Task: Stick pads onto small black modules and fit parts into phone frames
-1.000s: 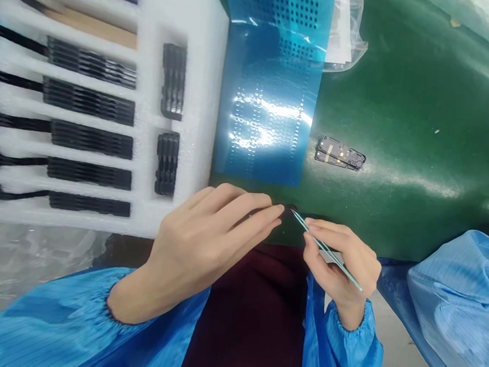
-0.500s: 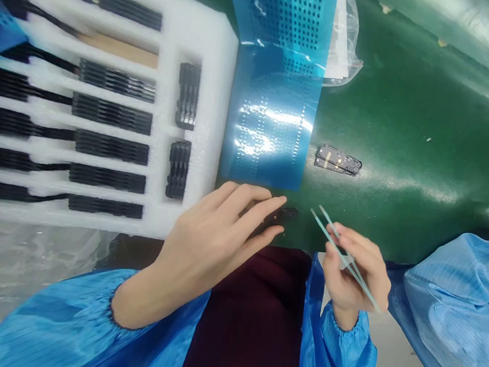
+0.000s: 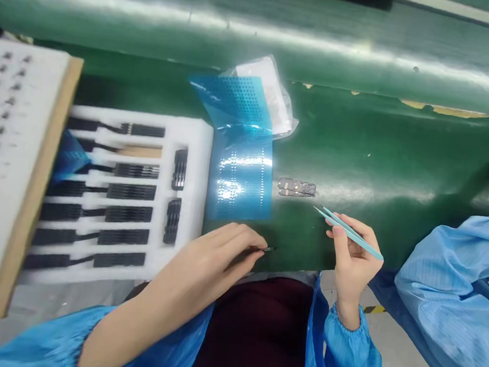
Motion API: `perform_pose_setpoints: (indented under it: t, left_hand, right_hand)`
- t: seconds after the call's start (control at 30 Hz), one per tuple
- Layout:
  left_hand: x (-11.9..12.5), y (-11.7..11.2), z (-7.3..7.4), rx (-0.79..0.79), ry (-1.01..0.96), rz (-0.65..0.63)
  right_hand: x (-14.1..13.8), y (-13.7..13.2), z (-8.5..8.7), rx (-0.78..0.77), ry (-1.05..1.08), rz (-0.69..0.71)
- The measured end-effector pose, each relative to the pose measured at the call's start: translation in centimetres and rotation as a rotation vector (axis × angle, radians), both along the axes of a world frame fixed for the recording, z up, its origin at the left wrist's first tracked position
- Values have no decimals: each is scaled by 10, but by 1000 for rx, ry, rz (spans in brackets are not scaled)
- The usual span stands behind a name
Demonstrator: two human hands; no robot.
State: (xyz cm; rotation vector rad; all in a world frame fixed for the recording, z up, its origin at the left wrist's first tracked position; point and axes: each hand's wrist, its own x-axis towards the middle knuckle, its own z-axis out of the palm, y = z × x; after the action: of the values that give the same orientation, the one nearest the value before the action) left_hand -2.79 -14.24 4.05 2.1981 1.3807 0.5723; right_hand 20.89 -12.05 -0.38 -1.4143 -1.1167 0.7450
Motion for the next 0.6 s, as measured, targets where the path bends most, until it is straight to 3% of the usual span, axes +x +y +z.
perform_pose_setpoints:
  t: [0.13,0.3,0.43,0.6]
  left_hand:
    - [-2,47,13,11,-105,46]
    - [12,109,11,-16,-11,-16]
    - [23,127,3,-76,39,-14]
    - [26,128,-10,-90,64,-5]
  right_hand:
    - [-1,-3,-3,32,39,-1]
    - [0,-4,-8,62,94,-5]
    - [2,-5,-12,52,121,21]
    - [1,-6,-16,54,150,45]
